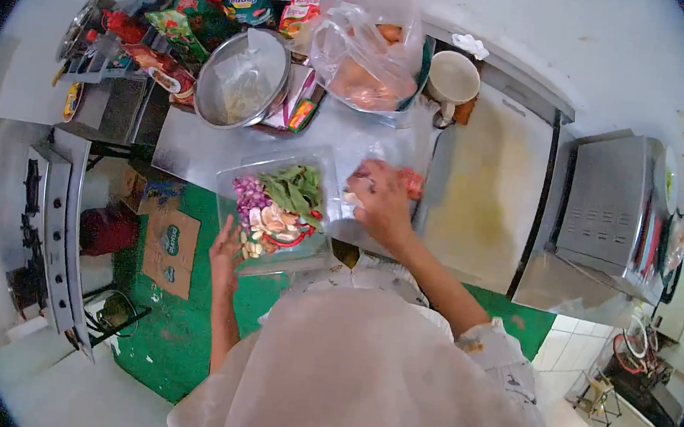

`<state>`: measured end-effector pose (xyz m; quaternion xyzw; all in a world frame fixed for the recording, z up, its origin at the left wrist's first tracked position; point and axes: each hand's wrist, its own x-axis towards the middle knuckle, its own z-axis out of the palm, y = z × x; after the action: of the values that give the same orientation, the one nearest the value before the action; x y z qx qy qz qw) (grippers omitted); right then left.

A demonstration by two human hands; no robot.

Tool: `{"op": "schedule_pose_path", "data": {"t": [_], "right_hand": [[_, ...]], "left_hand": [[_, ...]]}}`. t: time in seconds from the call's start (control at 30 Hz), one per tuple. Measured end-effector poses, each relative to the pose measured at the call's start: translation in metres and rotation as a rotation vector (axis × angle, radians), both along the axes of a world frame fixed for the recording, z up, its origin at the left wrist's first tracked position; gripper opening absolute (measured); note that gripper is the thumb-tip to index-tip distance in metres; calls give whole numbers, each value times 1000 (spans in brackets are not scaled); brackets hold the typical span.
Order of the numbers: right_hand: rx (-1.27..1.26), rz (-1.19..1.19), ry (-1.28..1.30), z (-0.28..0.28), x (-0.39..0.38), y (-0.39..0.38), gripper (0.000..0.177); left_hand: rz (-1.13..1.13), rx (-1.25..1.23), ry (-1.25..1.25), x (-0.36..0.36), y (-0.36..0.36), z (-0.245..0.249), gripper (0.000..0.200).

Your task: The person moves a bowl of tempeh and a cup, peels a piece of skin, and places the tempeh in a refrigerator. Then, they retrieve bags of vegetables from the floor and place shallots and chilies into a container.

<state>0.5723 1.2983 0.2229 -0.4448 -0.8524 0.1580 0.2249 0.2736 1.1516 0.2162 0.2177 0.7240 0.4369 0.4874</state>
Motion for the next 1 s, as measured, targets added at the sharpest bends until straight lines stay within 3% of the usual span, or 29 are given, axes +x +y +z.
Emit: {"op": "schedule_pose_path", "data": {"t": [0.07,0.13,0.2,0.27,0.33,0.37,0.4,0.53,0.6,0.63,0.7,0.73,0.77,0.8,0.83,0.9,0.93,1.0], "right_hand": [[124,-105,192,29,14,-8,44],[104,-249,288,28,38,-10,40],[186,-487,99,27,67,-10,36],[238,-594,-2,-1,108,-10,39],[220,-636,-63,-19,139,-9,41],[201,-665,-114,-27,149,-10,43],[201,-673,-118,-26,150,-11,43],[194,-751,-384,-1,131,-16,43],[220,-797,-453,17,104,-17,43],[219,-692,-328,21,92,-19,42],[214,-594,-203,20,67,-27,41],[58,-594,-61,16,54,-31,41],[-99,-591,80,10,48,-36,40],[-102,-596,79,4,49,-42,40],[-181,-626,12,-3,51,-47,39],[-267,-656,-55,-10,54,-57,39],[-315,-662,-98,-11,55,-63,40],[-364,-673,-139,-18,58,-67,42]], "left_hand": [[-27,6,-20,4,11,0,59],[-47,72,-46,3,19,-23,56],[-182,15,114,12,28,-36,53],[-140,110,7,37,35,-36,51],[-286,142,195,59,47,-29,51],[-251,-106,127,67,56,-20,52],[-259,-106,125,74,59,-24,52],[-255,158,22,87,63,-31,53],[-265,16,250,94,70,-17,46],[-266,11,251,92,66,-22,46],[-276,175,655,87,60,-37,55],[-282,175,655,90,66,-24,55],[-316,336,808,92,73,-11,49],[-347,500,958,95,83,3,44],[-353,499,957,98,93,9,44],[-698,610,892,107,116,15,36],[-706,606,891,114,124,15,36],[-989,697,918,130,140,13,34]]}}
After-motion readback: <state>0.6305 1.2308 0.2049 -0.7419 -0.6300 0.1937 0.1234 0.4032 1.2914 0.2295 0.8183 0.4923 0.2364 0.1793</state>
